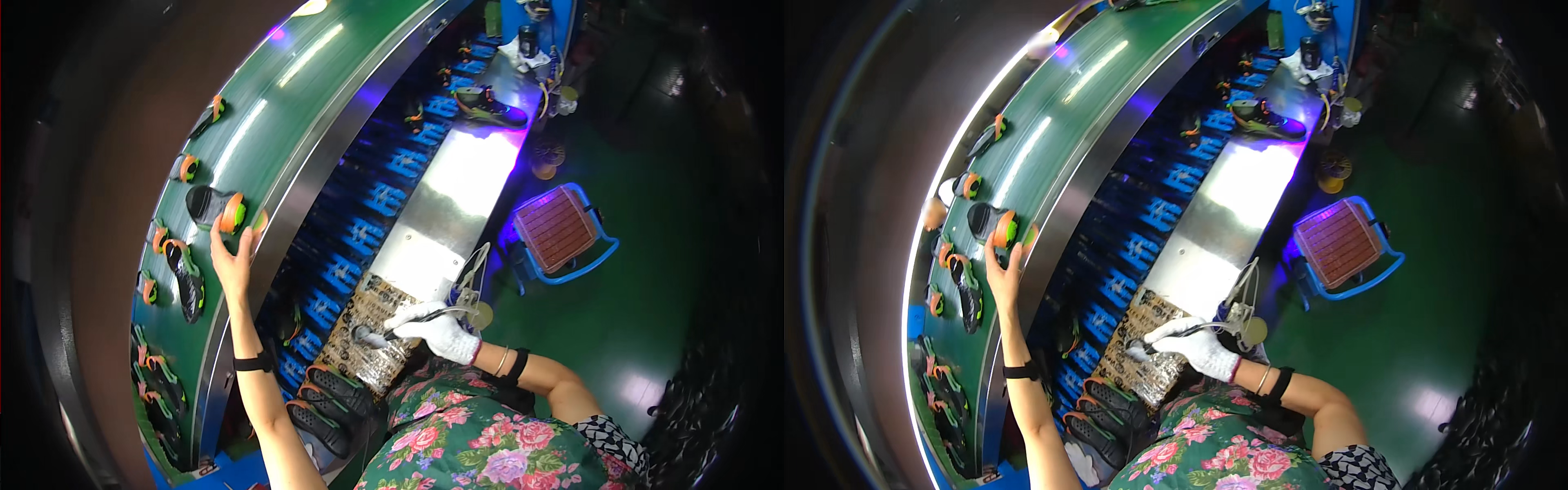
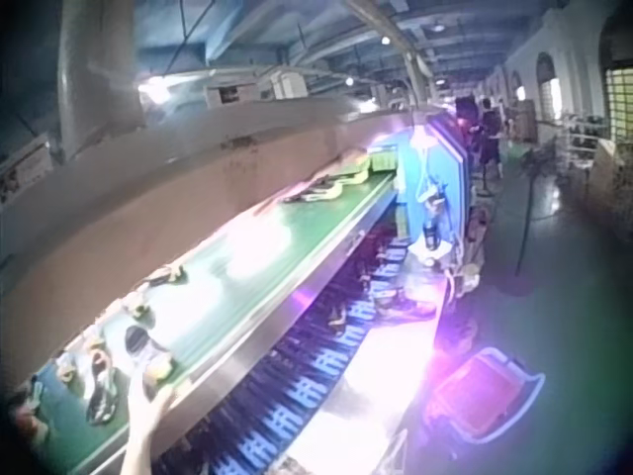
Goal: Apply glue to the undersides of shoe soles using a brush and place them on a moving conveyor belt.
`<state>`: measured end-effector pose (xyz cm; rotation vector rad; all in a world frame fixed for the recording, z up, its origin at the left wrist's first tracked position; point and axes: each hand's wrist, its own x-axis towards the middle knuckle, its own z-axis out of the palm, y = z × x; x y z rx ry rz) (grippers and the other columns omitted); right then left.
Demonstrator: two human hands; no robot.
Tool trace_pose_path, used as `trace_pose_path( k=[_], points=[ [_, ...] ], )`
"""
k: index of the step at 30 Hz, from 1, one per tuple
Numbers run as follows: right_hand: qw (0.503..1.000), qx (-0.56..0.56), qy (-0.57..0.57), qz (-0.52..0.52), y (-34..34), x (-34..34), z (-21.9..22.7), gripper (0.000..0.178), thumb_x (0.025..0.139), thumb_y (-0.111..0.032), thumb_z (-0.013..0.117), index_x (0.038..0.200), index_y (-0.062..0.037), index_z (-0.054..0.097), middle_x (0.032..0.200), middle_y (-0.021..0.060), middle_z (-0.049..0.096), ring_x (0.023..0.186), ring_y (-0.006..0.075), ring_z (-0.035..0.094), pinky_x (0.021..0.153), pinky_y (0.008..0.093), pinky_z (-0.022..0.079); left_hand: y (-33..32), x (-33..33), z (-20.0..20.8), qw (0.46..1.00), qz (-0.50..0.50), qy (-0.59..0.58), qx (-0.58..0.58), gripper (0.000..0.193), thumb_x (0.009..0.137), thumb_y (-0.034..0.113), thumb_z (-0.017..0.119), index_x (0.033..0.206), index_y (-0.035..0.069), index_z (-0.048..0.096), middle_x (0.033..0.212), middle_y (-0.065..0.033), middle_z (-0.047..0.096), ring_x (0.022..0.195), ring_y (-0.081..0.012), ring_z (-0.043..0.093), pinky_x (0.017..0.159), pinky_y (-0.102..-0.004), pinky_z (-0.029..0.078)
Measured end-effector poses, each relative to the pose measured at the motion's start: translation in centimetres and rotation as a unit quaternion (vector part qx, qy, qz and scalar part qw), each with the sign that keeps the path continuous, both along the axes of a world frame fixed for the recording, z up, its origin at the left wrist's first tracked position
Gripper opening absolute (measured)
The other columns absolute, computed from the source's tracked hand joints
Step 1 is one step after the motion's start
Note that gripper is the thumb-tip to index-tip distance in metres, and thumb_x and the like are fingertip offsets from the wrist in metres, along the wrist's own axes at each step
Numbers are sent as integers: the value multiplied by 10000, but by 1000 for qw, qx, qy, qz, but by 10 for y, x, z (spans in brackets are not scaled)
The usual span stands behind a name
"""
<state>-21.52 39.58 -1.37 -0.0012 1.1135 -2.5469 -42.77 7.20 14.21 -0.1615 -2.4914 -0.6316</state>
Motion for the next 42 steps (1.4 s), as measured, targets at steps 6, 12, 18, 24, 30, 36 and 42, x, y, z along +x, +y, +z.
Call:
trace_pose_path(
  k=[6,12,18,24,30,36,42],
  points=[
    [999,25,23,3,3,7,-6,149,858,7,725,1003,27,752,1040,122,754,982,177,704,930,315,546,-39,-14,-10,948,-49,-32,314,237,863,59,618,1094,52,569,1048,-50,611,969,-155,579,850,-300,473],
    [999,41,13,24,18,16,4,159,852,-11,734,1006,22,755,1049,121,753,970,176,698,889,296,546,-72,66,-11,829,-173,42,530,287,973,272,548,1143,48,607,1174,-93,615,1149,-248,588,1023,-405,453],
    [998,42,34,17,28,16,0,176,874,-60,732,1035,9,756,1035,99,757,962,150,696,875,279,544,15,166,-8,864,-49,30,501,382,970,70,552,1336,-23,496,1275,-173,550,1289,-299,517,1017,-425,532],
    [1000,-11,23,-6,42,6,31,186,832,32,710,1014,33,752,1079,163,744,1017,222,700,939,334,535,19,171,-53,815,3,-32,578,633,934,173,717,1465,37,401,1282,-127,593,1149,-226,617,957,-395,542],
    [995,-87,37,-15,53,-4,53,226,825,95,673,1030,34,746,1118,192,731,1071,254,691,967,340,535,43,184,-100,687,58,-174,703,389,934,407,673,976,22,641,851,-96,689,726,-225,682,694,-366,572],
    [990,-65,126,-6,55,-12,84,242,853,59,686,1088,36,734,1155,173,721,1088,232,680,978,344,533,149,243,-86,526,-32,-297,796,357,930,336,578,977,-6,669,885,-147,713,752,-278,702,698,-360,593],
    [990,5,131,61,51,-12,105,255,861,17,709,1116,21,725,1186,145,711,1080,186,670,937,311,542,147,275,-161,484,-35,-308,818,405,879,254,565,1107,-70,648,1011,-202,725,886,-328,722,861,-439,590]
  ],
)
